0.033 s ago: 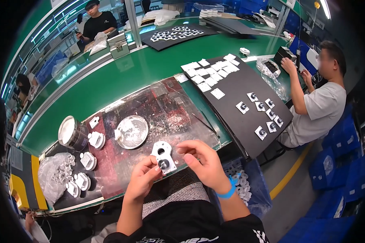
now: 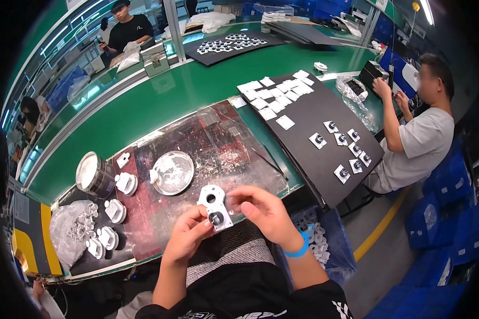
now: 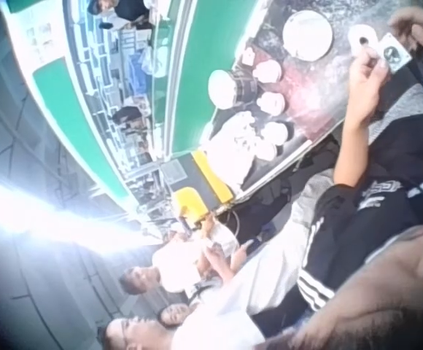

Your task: Assembling electronic light components by applying thermal paste and attaching small LED boards to circular plastic housings.

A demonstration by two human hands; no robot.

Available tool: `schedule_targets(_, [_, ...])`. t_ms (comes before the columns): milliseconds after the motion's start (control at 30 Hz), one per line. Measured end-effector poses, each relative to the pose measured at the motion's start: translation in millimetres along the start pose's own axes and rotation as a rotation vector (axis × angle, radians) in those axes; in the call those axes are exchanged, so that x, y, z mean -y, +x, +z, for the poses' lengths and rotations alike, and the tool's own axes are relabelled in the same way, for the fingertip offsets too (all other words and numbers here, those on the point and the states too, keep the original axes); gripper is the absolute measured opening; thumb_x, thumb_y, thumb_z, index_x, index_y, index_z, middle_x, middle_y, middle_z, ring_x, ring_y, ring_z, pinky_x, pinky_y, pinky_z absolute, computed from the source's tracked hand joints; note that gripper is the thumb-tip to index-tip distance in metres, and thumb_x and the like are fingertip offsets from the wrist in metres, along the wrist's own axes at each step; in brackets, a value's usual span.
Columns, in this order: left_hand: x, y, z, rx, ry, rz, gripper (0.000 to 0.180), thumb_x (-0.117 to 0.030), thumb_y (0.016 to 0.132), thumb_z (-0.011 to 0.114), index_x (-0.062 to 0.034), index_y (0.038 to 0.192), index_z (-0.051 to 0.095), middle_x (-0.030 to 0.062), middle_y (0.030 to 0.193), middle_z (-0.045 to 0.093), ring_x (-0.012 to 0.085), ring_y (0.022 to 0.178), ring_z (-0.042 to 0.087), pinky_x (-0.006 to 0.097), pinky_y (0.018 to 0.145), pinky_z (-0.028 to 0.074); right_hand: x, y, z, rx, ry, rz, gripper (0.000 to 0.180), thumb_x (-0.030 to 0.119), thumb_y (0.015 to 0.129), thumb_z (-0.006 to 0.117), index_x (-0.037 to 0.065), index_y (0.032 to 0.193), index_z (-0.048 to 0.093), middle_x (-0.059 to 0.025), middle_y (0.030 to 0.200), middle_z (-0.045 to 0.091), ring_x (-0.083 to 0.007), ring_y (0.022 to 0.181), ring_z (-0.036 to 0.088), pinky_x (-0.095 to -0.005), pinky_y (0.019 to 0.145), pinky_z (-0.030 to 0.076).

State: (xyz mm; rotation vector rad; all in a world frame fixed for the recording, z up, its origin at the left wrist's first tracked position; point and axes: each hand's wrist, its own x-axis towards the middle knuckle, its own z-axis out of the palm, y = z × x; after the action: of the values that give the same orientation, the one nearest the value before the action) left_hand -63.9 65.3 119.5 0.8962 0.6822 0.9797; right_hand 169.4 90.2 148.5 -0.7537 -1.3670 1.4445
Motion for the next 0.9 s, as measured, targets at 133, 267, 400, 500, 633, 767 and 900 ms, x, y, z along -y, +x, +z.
schedule_targets(133, [2,-2,-3,0.066,-0.057,-0.067,0.010,-0.016,0.105,0.063,-0.0062,0.104,0.061,0.0000,0.092,0.064,0.0062,0.081,0.055,0.021,0.071,0.044,-16,0,0,0.216,0.233,0.058,0.049,0.026,0.103,0.068,-0.005,0.139,0.057,-0.0110,0.128,0.064,-0.0185,0.117,0.062,-0.0353,0.100,0.052])
schedule_targets(267, [9,0,6,0.152,-0.465,-0.089,0.012,-0.016,0.106,0.061,-0.0037,0.105,0.059,0.0016,0.087,0.059,0.0102,0.074,0.050,0.024,0.067,0.041,-31,-5,5,0.070,0.022,-0.253,0.061,0.030,0.092,0.082,0.001,0.140,0.056,-0.0151,0.136,0.059,-0.0242,0.121,0.063,-0.0323,0.090,0.053])
schedule_targets(400, [20,-5,26,0.090,-0.818,-0.145,0.011,-0.014,0.107,0.056,-0.0031,0.110,0.057,0.0017,0.085,0.054,0.0109,0.074,0.048,0.026,0.066,0.039,-28,-4,6,0.069,-0.605,-0.592,0.058,0.015,0.079,0.091,0.004,0.129,0.064,-0.0210,0.138,0.062,-0.0344,0.124,0.064,-0.0452,0.104,0.053])
schedule_targets(500, [28,-10,37,-0.021,-0.965,-0.144,0.010,-0.012,0.106,0.053,-0.0038,0.111,0.057,0.0021,0.090,0.052,0.0126,0.076,0.047,0.028,0.068,0.040,-32,-1,10,0.035,-0.618,-0.664,0.060,0.012,0.077,0.092,0.003,0.129,0.062,-0.0211,0.131,0.067,-0.0367,0.123,0.066,-0.0468,0.104,0.054])
schedule_targets(633, [40,-11,43,-0.100,-0.943,-0.158,0.009,-0.014,0.106,0.055,-0.0053,0.108,0.058,0.0023,0.089,0.055,0.0131,0.078,0.049,0.030,0.071,0.042,-44,-3,9,0.009,-0.531,-0.619,0.067,0.003,0.075,0.091,0.003,0.133,0.057,-0.0231,0.128,0.068,-0.0385,0.123,0.067,-0.0492,0.106,0.053])
schedule_targets(767, [45,-11,51,-0.084,-0.948,-0.136,0.009,-0.015,0.107,0.057,-0.0071,0.103,0.058,0.0009,0.090,0.056,0.0115,0.076,0.049,0.029,0.072,0.041,-59,-2,6,0.009,-0.381,-0.606,0.073,-0.004,0.075,0.088,0.006,0.136,0.049,-0.0236,0.130,0.067,-0.0414,0.124,0.066,-0.0533,0.109,0.051])
schedule_targets(900, [46,-10,49,-0.050,-0.865,-0.149,0.016,-0.019,0.108,0.057,-0.0052,0.114,0.060,0.0002,0.090,0.055,0.0108,0.077,0.049,0.028,0.072,0.041,-65,-2,12,-0.029,-0.250,-0.622,0.073,0.000,0.080,0.086,0.007,0.137,0.041,-0.0230,0.127,0.066,-0.0438,0.124,0.065,-0.0532,0.106,0.054])
